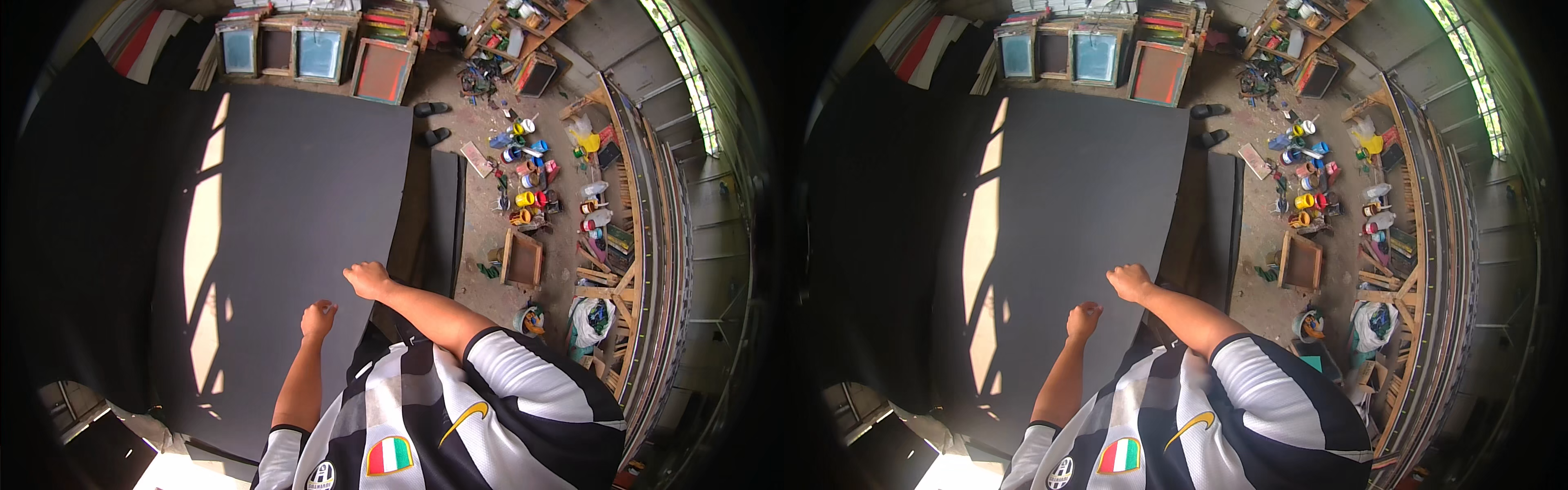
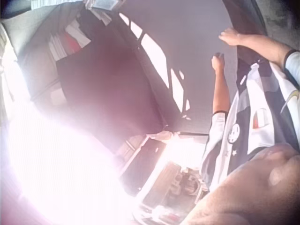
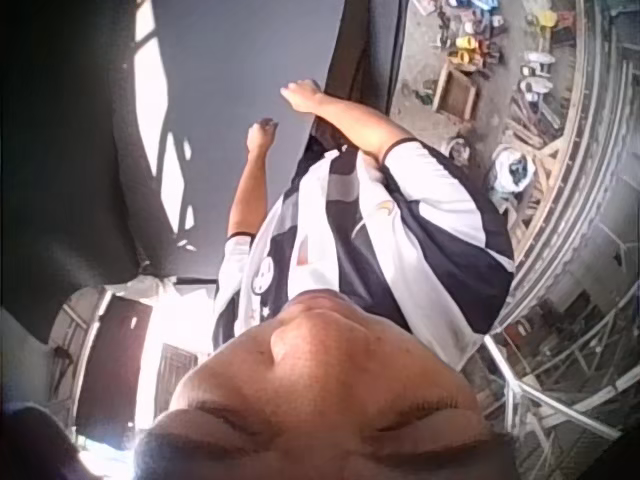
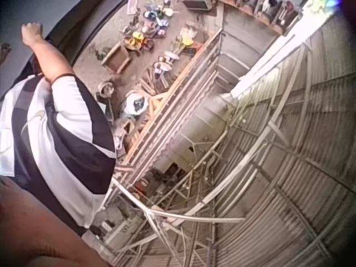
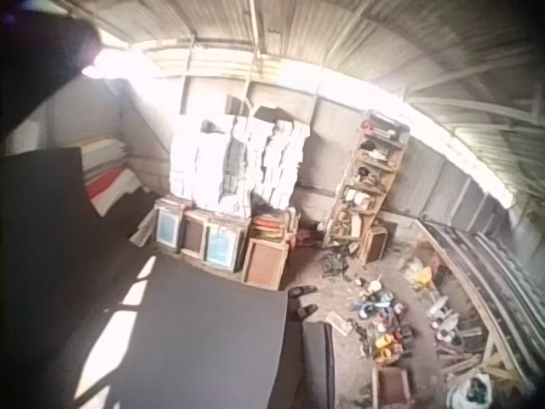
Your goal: The person handles large black and white sheets of material in a workshop, picking them up, moving them, and stacking them. They also handle a long wooden plank, placing it on a green sheet and later on a black sheet.
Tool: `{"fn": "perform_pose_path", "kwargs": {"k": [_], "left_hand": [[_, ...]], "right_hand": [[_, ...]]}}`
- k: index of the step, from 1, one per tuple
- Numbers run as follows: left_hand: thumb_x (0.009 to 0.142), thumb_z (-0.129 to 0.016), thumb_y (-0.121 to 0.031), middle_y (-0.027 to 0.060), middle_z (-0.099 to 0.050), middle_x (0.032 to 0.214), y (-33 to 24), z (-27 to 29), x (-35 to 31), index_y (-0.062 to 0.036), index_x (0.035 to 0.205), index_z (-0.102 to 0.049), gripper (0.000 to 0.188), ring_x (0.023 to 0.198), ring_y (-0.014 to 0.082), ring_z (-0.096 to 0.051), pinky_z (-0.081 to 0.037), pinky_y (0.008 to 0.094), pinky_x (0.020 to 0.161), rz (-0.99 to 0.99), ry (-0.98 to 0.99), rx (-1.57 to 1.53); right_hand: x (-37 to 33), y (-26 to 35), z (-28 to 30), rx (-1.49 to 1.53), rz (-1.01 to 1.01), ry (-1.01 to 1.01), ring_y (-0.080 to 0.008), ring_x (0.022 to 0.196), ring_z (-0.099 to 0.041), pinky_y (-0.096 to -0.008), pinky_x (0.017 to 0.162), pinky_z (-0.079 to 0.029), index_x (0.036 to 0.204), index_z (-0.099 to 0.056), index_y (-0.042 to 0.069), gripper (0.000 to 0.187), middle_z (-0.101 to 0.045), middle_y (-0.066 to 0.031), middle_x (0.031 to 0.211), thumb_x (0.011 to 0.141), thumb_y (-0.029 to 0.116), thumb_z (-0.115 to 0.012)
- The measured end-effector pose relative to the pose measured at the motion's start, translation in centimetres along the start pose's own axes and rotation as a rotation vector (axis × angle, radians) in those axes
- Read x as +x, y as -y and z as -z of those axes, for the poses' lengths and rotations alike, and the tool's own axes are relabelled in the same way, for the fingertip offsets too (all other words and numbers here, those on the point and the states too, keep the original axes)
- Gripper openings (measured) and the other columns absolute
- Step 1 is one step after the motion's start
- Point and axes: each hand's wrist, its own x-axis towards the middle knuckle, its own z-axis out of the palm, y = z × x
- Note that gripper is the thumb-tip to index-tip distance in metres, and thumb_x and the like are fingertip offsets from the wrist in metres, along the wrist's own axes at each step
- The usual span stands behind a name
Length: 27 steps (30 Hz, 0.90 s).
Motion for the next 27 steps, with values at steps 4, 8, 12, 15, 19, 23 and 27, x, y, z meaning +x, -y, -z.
{"fn": "perform_pose_path", "kwargs": {"k": [4, 8, 12, 15, 19, 23, 27], "left_hand": [[0.090, -0.072, -0.043, 0.0109, -0.078, 0.106, -3.3, -1.6, -0.2, -0.0136, 0.111, -0.077, 0.037, 0.101, 0.0346, -0.073, -0.057, 0.0455, 0.089, -0.009, 0.035, -0.030], [0.090, -0.072, -0.043, 0.0104, -0.078, 0.103, -7.5, -3.3, 0.3, -0.0135, 0.109, -0.078, 0.035, 0.100, 0.0346, -0.073, -0.057, 0.0447, 0.088, -0.015, 0.039, -0.056], [0.089, -0.073, -0.039, 0.0115, -0.078, 0.102, -13.4, -6.4, 2.8, -0.0113, 0.109, -0.078, 0.034, 0.100, 0.0311, -0.074, -0.057, 0.0421, 0.089, -0.034, 0.031, -0.068], [0.089, -0.073, -0.039, 0.0121, -0.078, 0.102, -18.9, -9.6, 5.8, -0.0107, 0.108, -0.079, 0.034, 0.100, 0.0318, -0.074, -0.057, 0.0423, 0.089, -0.071, 0.017, -0.059], [0.089, -0.072, -0.040, 0.0134, -0.077, 0.105, -28.1, -15.3, 9.9, -0.0106, 0.108, -0.078, 0.036, 0.102, 0.0329, -0.073, -0.056, 0.0426, 0.090, -0.013, -0.008, -0.087], [0.090, -0.071, -0.042, 0.0116, -0.078, 0.103, -38.5, -19.8, 13.0, -0.0122, 0.108, -0.078, 0.036, 0.100, 0.0318, -0.074, -0.057, 0.0428, 0.088, -0.014, 0.025, -0.063], [0.090, -0.070, -0.042, 0.0100, -0.078, 0.098, -47.5, -22.4, 14.0, -0.0135, 0.107, -0.078, 0.034, 0.095, 0.0302, -0.075, -0.058, 0.0421, 0.085, -0.079, 0.031, -0.076]], "right_hand": [[-1.7, -4.4, 0.4, 0.025, -0.035, -0.044, -0.0325, 0.088, -0.074, -0.0468, 0.073, -0.059, 0.100, -0.067, 0.007, 0.016, -0.073, -0.0122, 0.092, 0.085, 0.008, -0.062], [-3.3, -9.7, 2.0, 0.069, -0.102, -0.106, -0.0338, 0.088, -0.074, -0.0475, 0.072, -0.059, 0.096, -0.067, 0.007, 0.013, -0.074, -0.0131, 0.090, 0.085, 0.009, -0.061], [-4.6, -17.2, 3.1, 0.102, -0.138, -0.124, -0.0359, 0.085, -0.074, -0.0498, 0.071, -0.059, 0.098, -0.067, 0.007, 0.015, -0.073, -0.0145, 0.089, 0.088, 0.013, -0.059], [-5.5, -24.2, 3.8, 0.127, -0.152, -0.137, -0.0366, 0.085, -0.074, -0.0506, 0.071, -0.059, 0.098, -0.067, 0.007, 0.014, -0.073, -0.0147, 0.089, 0.089, 0.015, -0.059], [-7.6, -35.1, 5.1, 0.140, -0.183, -0.191, -0.0368, 0.086, -0.073, -0.0510, 0.072, -0.058, 0.097, -0.067, 0.008, 0.014, -0.073, -0.0147, 0.091, 0.089, 0.019, -0.062], [-11.1, -44.7, 8.4, 0.094, -0.233, -0.189, -0.0348, 0.090, -0.074, -0.0493, 0.076, -0.058, 0.095, -0.069, 0.009, 0.013, -0.074, -0.0137, 0.092, 0.089, 0.012, -0.058], [-13.7, -52.6, 10.7, 0.114, -0.266, -0.149, -0.0356, 0.090, -0.074, -0.0492, 0.077, -0.059, 0.098, -0.069, 0.009, 0.014, -0.075, -0.0143, 0.094, 0.089, 0.011, -0.059]]}}
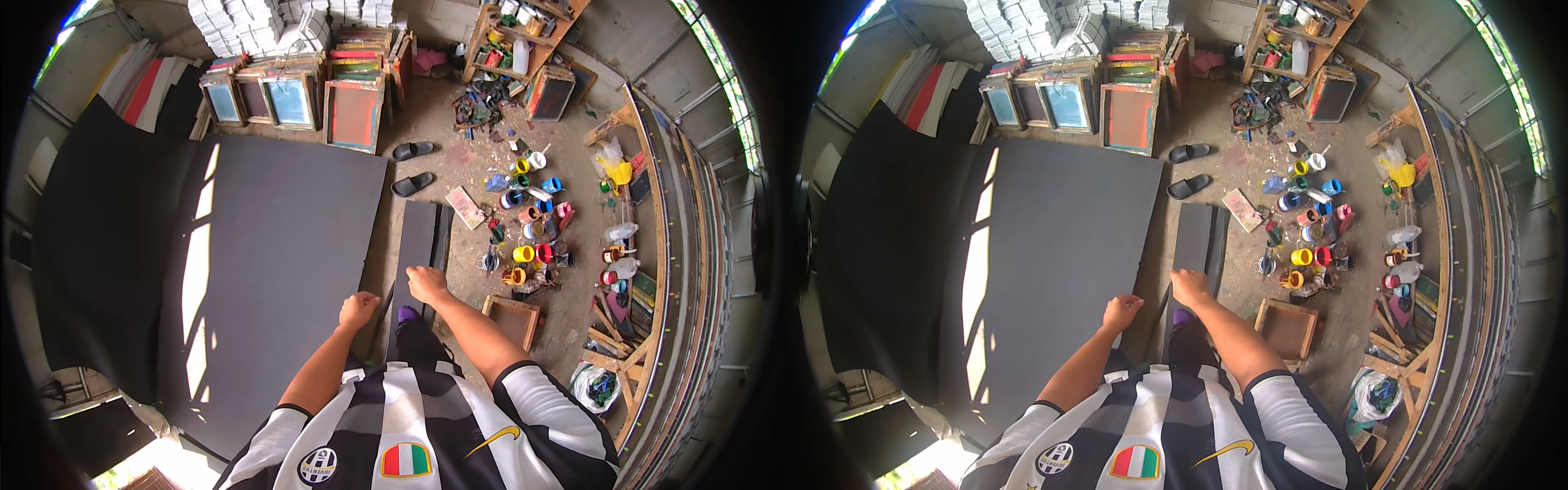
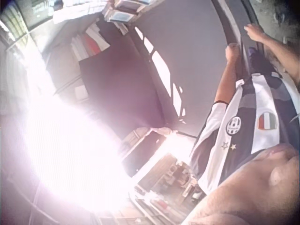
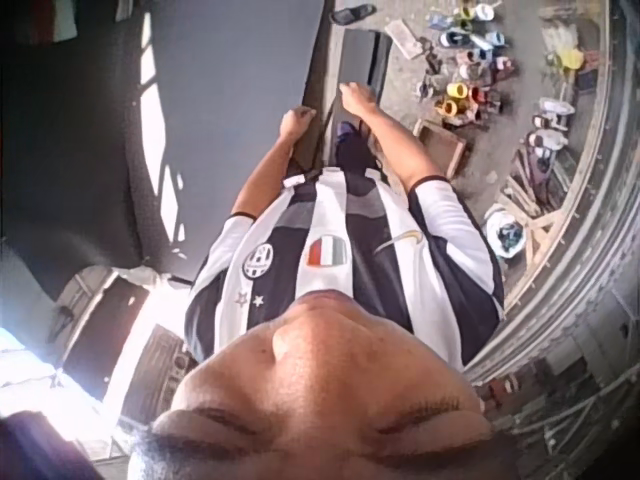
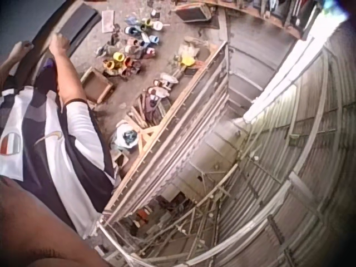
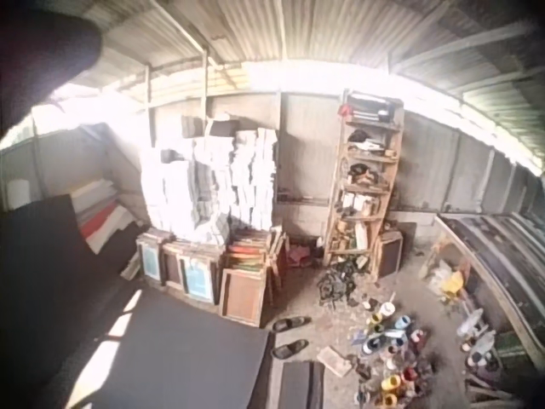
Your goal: The person handles large black and white sheets of material in a workshop, picking them up, moving them, and stacking them. They also handle a long wooden plank, placing it on a green sheet and later on a black sheet.
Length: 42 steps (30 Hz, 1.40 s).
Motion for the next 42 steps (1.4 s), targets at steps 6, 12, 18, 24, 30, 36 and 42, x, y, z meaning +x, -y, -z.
{"fn": "perform_pose_path", "kwargs": {"k": [6, 12, 18, 24, 30, 36, 42], "left_hand": [[0.089, -0.070, -0.044, 0.0119, -0.078, 0.100, -3.2, -1.1, 4.2, -0.0134, 0.105, -0.079, 0.035, 0.098, 0.0330, -0.074, -0.057, 0.0438, 0.088, 0.022, -0.045, 0.027], [0.090, -0.070, -0.043, 0.0146, -0.077, 0.105, -9.4, -3.5, 11.8, -0.0127, 0.106, -0.079, 0.035, 0.104, 0.0348, -0.072, -0.056, 0.0456, 0.091, 0.037, -0.020, -0.013], [0.091, -0.070, -0.043, 0.0165, -0.077, 0.103, -16.3, -3.1, 19.5, -0.0100, 0.106, -0.078, 0.037, 0.101, 0.0356, -0.073, -0.056, 0.0453, 0.090, -0.066, -0.066, -0.137], [0.090, -0.069, -0.043, 0.0148, -0.077, 0.101, -18.3, -3.4, 28.5, -0.0115, 0.106, -0.078, 0.036, 0.098, 0.0351, -0.074, -0.057, 0.0460, 0.086, 0.002, -0.163, -0.197], [0.090, -0.069, -0.042, 0.0141, -0.077, 0.103, -22.0, -0.9, 33.2, -0.0081, 0.106, -0.077, 0.039, 0.100, 0.0336, -0.073, -0.057, 0.0449, 0.088, 0.068, -0.179, -0.206], [0.092, -0.068, -0.041, 0.0127, -0.077, 0.106, -24.8, 5.3, 35.6, -0.0090, 0.110, -0.076, 0.037, 0.103, 0.0327, -0.073, -0.056, 0.0433, 0.091, 0.116, -0.282, -0.324], [0.092, -0.068, -0.041, 0.0132, -0.077, 0.104, -24.4, 7.6, 37.3, -0.0087, 0.109, -0.077, 0.038, 0.102, 0.0325, -0.073, -0.056, 0.0432, 0.090, 0.230, -0.457, -0.458]], "right_hand": [[1.7, -4.8, 2.8, 0.060, -0.014, -0.046, -0.0370, 0.090, -0.073, -0.0501, 0.076, -0.058, 0.098, -0.067, 0.007, 0.016, -0.073, -0.0159, 0.092, 0.087, 0.019, -0.070], [4.9, -10.3, 7.5, 0.004, -0.018, -0.042, -0.0372, 0.089, -0.072, -0.0500, 0.075, -0.058, 0.100, -0.066, 0.008, 0.021, -0.072, -0.0156, 0.093, 0.086, 0.022, -0.071], [14.7, -12.3, 13.5, -0.070, 0.105, -0.123, -0.0375, 0.091, -0.072, -0.0502, 0.077, -0.057, 0.102, -0.065, 0.007, 0.022, -0.072, -0.0158, 0.096, 0.087, 0.022, -0.071], [24.6, -14.8, 16.2, -0.118, 0.193, 0.006, -0.0383, 0.091, -0.072, -0.0508, 0.078, -0.057, 0.101, -0.066, 0.007, 0.020, -0.073, -0.0154, 0.096, 0.088, 0.023, -0.068], [31.3, -18.0, 18.5, -0.156, 0.288, 0.018, -0.0374, 0.090, -0.072, -0.0507, 0.079, -0.058, 0.100, -0.067, 0.007, 0.020, -0.073, -0.0149, 0.096, 0.087, 0.021, -0.068], [37.5, -15.5, 22.9, -0.222, 0.408, 0.127, -0.0366, 0.095, -0.072, -0.0507, 0.080, -0.057, 0.100, -0.067, 0.007, 0.021, -0.073, -0.0153, 0.099, 0.086, 0.022, -0.069], [44.2, -15.8, 24.1, -0.289, 0.581, 0.161, -0.0372, 0.095, -0.071, -0.0511, 0.082, -0.057, 0.101, -0.066, 0.008, 0.023, -0.072, -0.0150, 0.098, 0.087, 0.025, -0.070]]}}
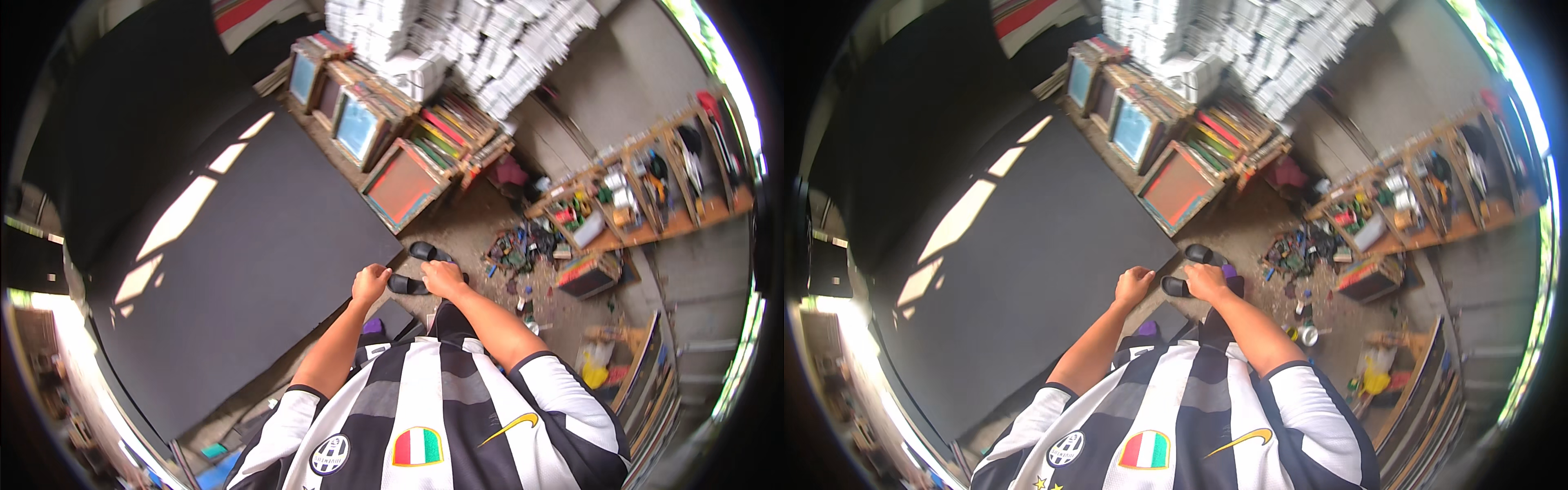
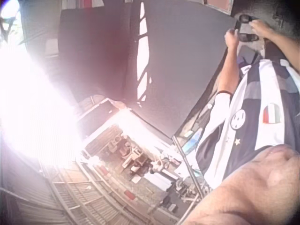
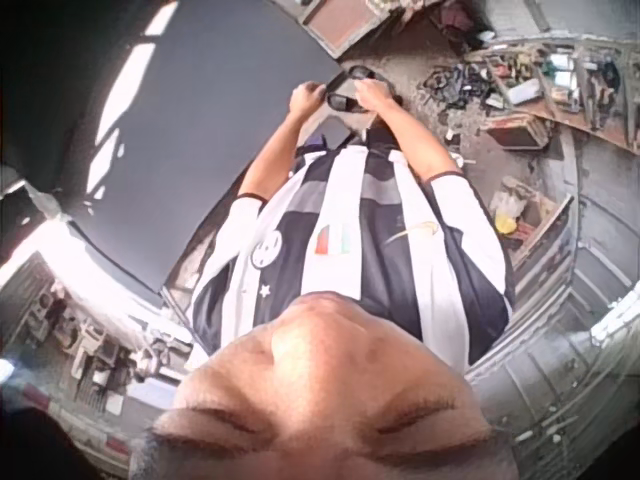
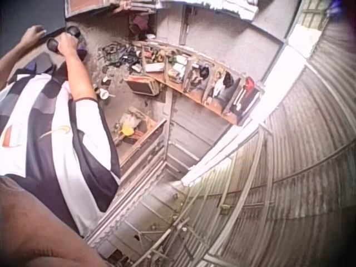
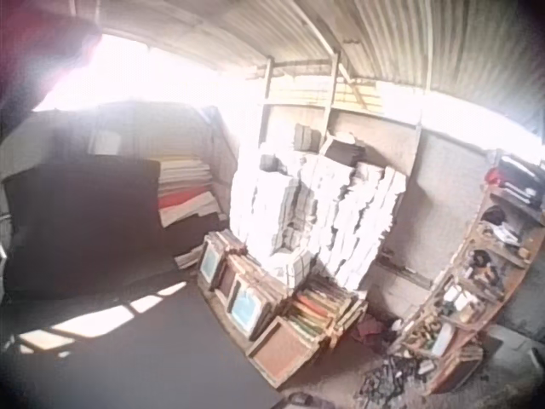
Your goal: The person handles large black and white sheets of material in a workshop, picking them up, moving them, and stacking them. They also handle a long wooden plank, placing it on a green sheet and later on a black sheet.
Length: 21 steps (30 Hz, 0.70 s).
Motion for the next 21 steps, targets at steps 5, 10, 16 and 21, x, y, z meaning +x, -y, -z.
{"fn": "perform_pose_path", "kwargs": {"k": [5, 10, 16, 21], "left_hand": [[0.092, -0.068, -0.041, 0.0133, -0.077, 0.104, 0.9, -0.6, 1.9, -0.0090, 0.108, -0.077, 0.037, 0.101, 0.0324, -0.074, -0.057, 0.0440, 0.089, 0.130, -0.087, -0.051], [0.091, -0.069, -0.041, 0.0129, -0.078, 0.104, 1.0, -3.2, 5.7, -0.0097, 0.109, -0.078, 0.037, 0.101, 0.0317, -0.074, -0.057, 0.0435, 0.088, 0.269, -0.207, -0.130], [0.091, -0.073, -0.040, 0.0139, -0.078, 0.094, 1.8, -10.8, 10.6, -0.0039, 0.105, -0.078, 0.039, 0.087, 0.0259, -0.076, -0.058, 0.0388, 0.078, 0.463, -0.355, -0.346], [0.094, -0.073, -0.037, 0.0081, -0.074, 0.093, 0.5, -16.0, 12.0, 0.0018, 0.107, -0.074, 0.040, 0.072, 0.0153, -0.069, -0.057, 0.0313, 0.068, 0.559, -0.350, -0.794]], "right_hand": [[5.3, -2.7, 1.2, -0.039, 0.093, 0.099, -0.0368, 0.097, -0.071, -0.0515, 0.082, -0.056, 0.102, -0.066, 0.010, 0.022, -0.072, -0.0149, 0.100, 0.087, 0.027, -0.069], [11.7, -6.4, 1.3, -0.050, 0.209, 0.173, -0.0361, 0.100, -0.070, -0.0510, 0.085, -0.056, 0.101, -0.069, 0.011, 0.022, -0.073, -0.0139, 0.102, 0.088, 0.028, -0.069], [21.1, -13.7, 0.8, -0.078, 0.306, 0.330, -0.0346, 0.106, -0.070, -0.0495, 0.088, -0.057, 0.107, -0.068, 0.010, 0.027, -0.072, -0.0146, 0.108, 0.088, 0.028, -0.071], [27.0, -17.6, 3.4, -0.153, 0.259, 0.437, -0.0338, 0.109, -0.070, -0.0480, 0.091, -0.057, 0.109, -0.069, 0.009, 0.029, -0.073, -0.0142, 0.111, 0.088, 0.028, -0.071]]}}
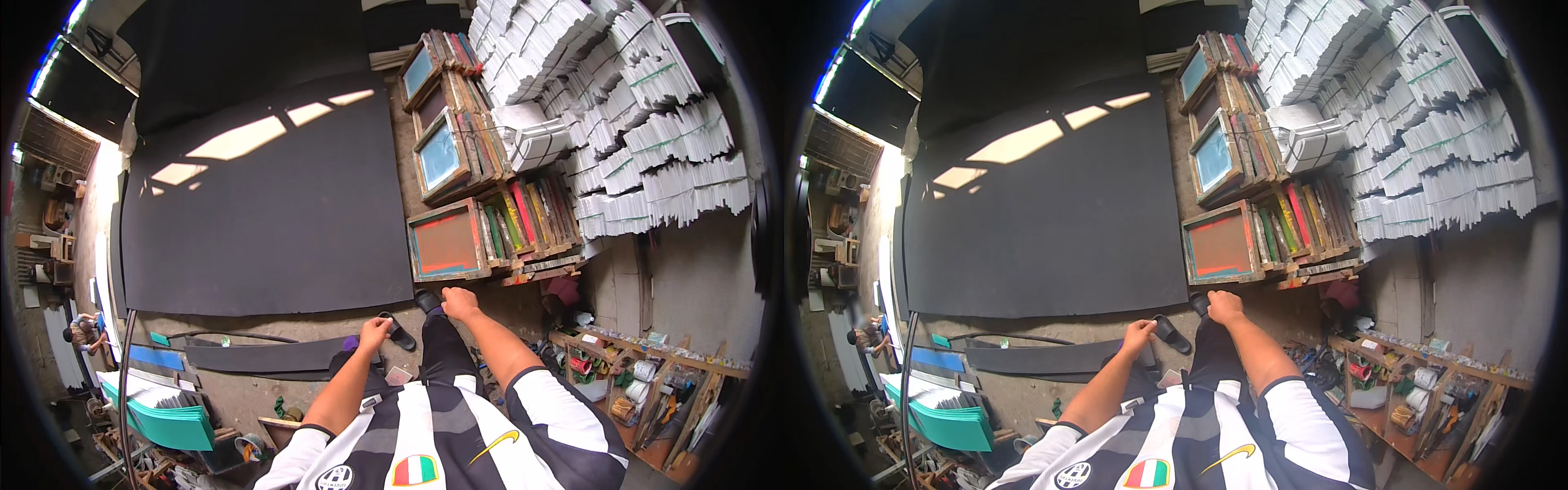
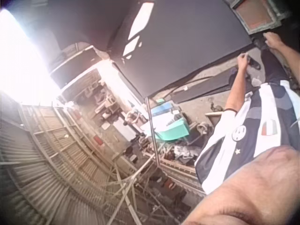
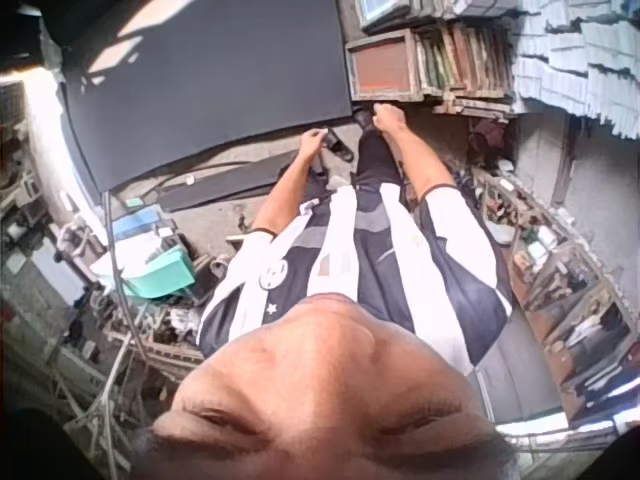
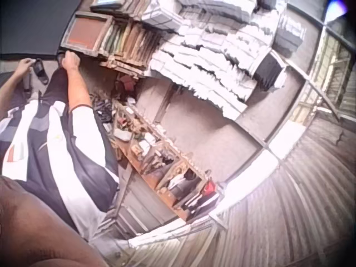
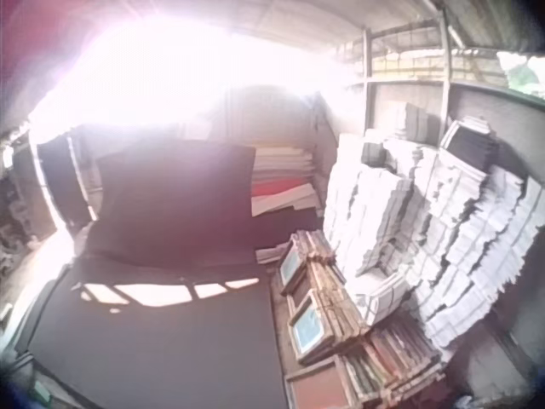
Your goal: The person handles large black and white sheets of material in a workshop, picking them up, moving them, and stacking them. They also handle a long wooden plank, placing it on a green sheet and later on a black sheet.
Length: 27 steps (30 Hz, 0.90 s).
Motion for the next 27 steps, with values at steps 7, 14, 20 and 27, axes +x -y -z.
{"fn": "perform_pose_path", "kwargs": {"k": [7, 14, 20, 27], "left_hand": [[0.099, -0.066, -0.043, 0.0065, -0.073, 0.108, -3.3, -0.7, -0.7, -0.0067, 0.117, -0.069, 0.041, 0.081, 0.0148, -0.069, -0.051, 0.0315, 0.073, 0.186, 0.083, -0.108], [0.097, -0.068, -0.044, 0.0056, -0.074, 0.102, 7.9, -0.1, 7.4, -0.0090, 0.112, -0.070, 0.038, 0.073, 0.0131, -0.067, -0.047, 0.0268, 0.060, 0.399, -0.062, -0.410], [0.104, -0.055, -0.041, 0.0087, -0.072, 0.108, 19.4, -2.2, 19.1, -0.0083, 0.122, -0.062, 0.038, 0.082, 0.0197, -0.071, -0.056, 0.0366, 0.070, 0.577, -0.248, -0.636], [0.102, -0.059, -0.047, 0.0180, -0.060, 0.137, 24.8, -7.0, 30.4, -0.0049, 0.140, -0.052, 0.057, 0.119, 0.0358, -0.061, -0.051, 0.0517, 0.097, 0.559, -0.238, -1.025]], "right_hand": [[3.7, -4.9, -0.4, 0.073, -0.174, 0.059, -0.0330, 0.112, -0.068, -0.0471, 0.094, -0.054, 0.112, -0.071, 0.010, 0.035, -0.073, -0.0149, 0.114, 0.084, 0.031, -0.076], [18.9, -5.7, -10.5, 0.318, -0.190, 0.119, -0.0342, 0.109, -0.070, -0.0430, 0.096, -0.053, 0.112, -0.074, 0.002, 0.053, -0.074, -0.0204, 0.113, 0.075, 0.039, -0.085], [39.2, -4.8, -23.5, 0.504, -0.168, 0.188, -0.0380, 0.129, -0.059, -0.0440, 0.109, -0.046, 0.136, -0.058, -0.005, 0.080, -0.062, -0.0276, 0.135, 0.075, 0.040, -0.085], [51.4, -3.4, -32.9, 0.712, -0.239, 0.020, -0.0395, 0.150, -0.032, -0.0421, 0.122, -0.030, 0.159, -0.020, -0.003, 0.112, -0.031, -0.0294, 0.161, 0.077, 0.031, -0.088]]}}
